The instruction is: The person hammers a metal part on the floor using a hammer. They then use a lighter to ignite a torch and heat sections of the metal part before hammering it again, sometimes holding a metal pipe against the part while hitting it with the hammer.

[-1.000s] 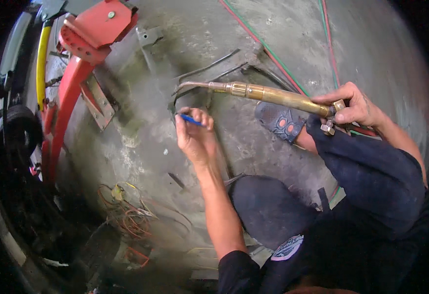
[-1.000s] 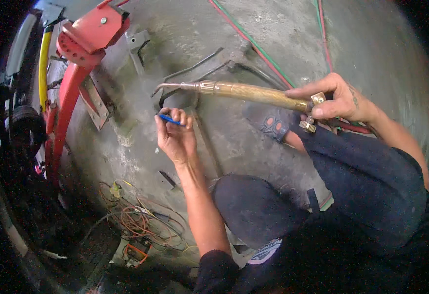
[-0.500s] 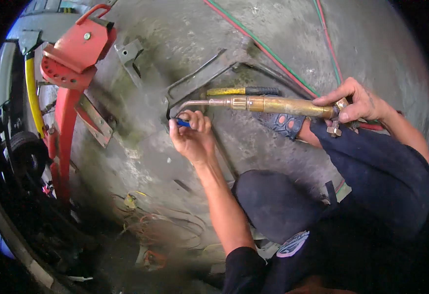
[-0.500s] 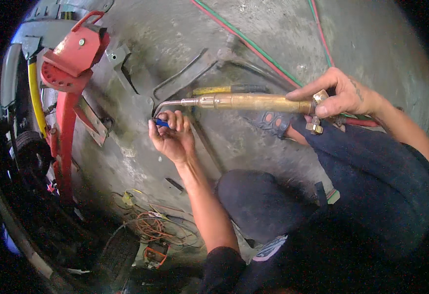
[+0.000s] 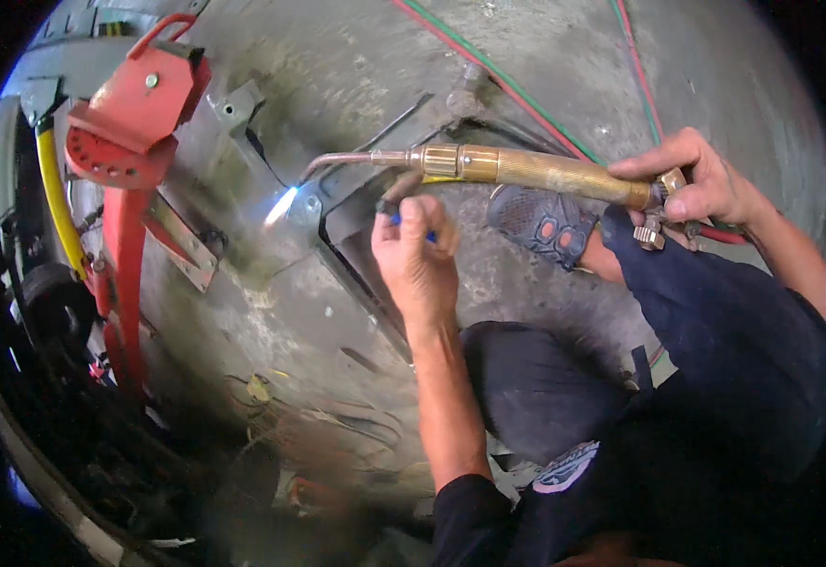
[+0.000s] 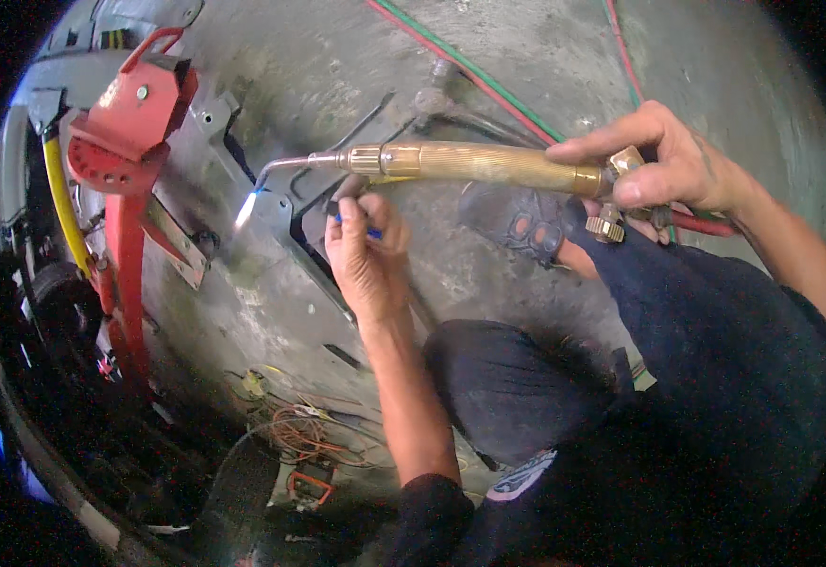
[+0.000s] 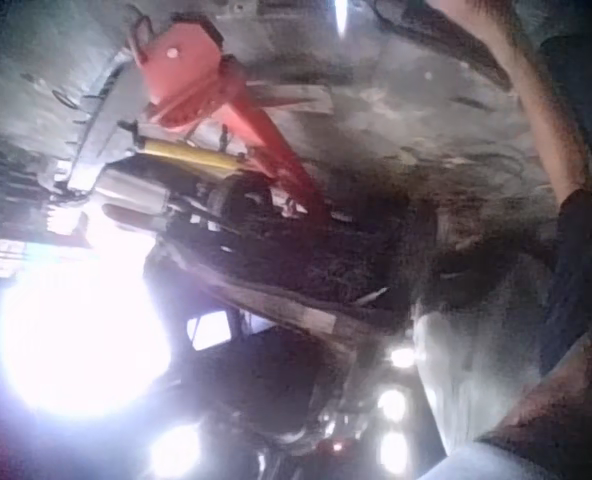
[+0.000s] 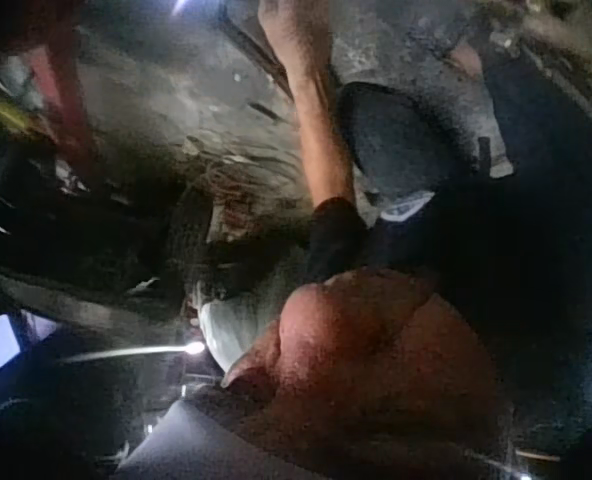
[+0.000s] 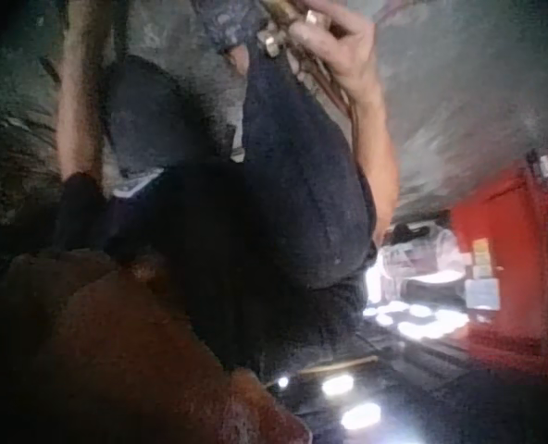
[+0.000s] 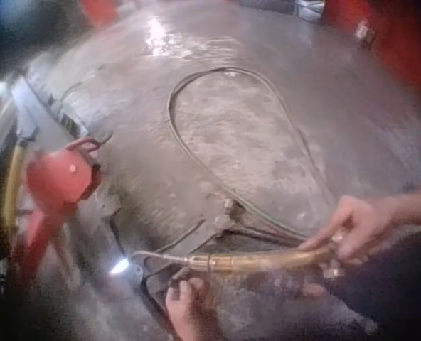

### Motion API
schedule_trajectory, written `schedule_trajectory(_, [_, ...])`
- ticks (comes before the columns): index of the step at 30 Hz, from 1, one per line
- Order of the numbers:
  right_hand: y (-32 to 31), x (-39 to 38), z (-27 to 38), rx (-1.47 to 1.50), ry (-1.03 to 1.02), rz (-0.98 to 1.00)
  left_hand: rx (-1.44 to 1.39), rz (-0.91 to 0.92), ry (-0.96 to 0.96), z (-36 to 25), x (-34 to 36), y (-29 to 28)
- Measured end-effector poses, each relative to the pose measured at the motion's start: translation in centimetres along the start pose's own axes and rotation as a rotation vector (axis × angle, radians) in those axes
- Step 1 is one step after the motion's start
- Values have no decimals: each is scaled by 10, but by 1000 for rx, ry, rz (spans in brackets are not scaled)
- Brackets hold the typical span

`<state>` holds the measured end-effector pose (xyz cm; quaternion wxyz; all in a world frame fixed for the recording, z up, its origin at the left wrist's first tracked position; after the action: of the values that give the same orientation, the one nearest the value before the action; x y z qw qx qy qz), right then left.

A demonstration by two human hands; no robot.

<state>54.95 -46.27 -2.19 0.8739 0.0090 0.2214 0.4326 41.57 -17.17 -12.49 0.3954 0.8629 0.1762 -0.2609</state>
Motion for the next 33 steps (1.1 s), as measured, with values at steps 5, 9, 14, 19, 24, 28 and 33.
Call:
schedule_trajectory(5, [18, 12, 11, -396, -126, 141, 14, -193, 44, -6, -5, 26])
schedule_trajectory(9, [47, 21, 7, -651, -348, 205, -87, -164, 68, 2, -2, 5])
schedule_trajectory(14, [71, 32, 5, -910, -689, 326, -109, -196, 137, 3, -7, -10])
schedule_trajectory(19, [84, 37, 11, -812, -492, 260, -53, -201, 109, -3, -16, -18])
schedule_trajectory(24, [92, 36, 14, -902, -499, 297, -93, -177, 115, 2, -12, -26])
schedule_trajectory(28, [93, 35, 12, -892, -477, 263, -106, -168, 124, 3, -10, -27])
schedule_trajectory(33, [94, 35, 10, -990, -530, 292, -114, -134, 125, 1, -12, -27])
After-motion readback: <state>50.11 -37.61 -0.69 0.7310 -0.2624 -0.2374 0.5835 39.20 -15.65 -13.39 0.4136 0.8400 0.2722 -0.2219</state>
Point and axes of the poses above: each hand's wrist, its own x-axis towards the middle knuckle, its own y-axis out of the palm, z = x × y, the point moved 1 cm from there along x, towards the middle knuckle, and after that the axes turned 14 degrees about -y, right-handed, at the moved point
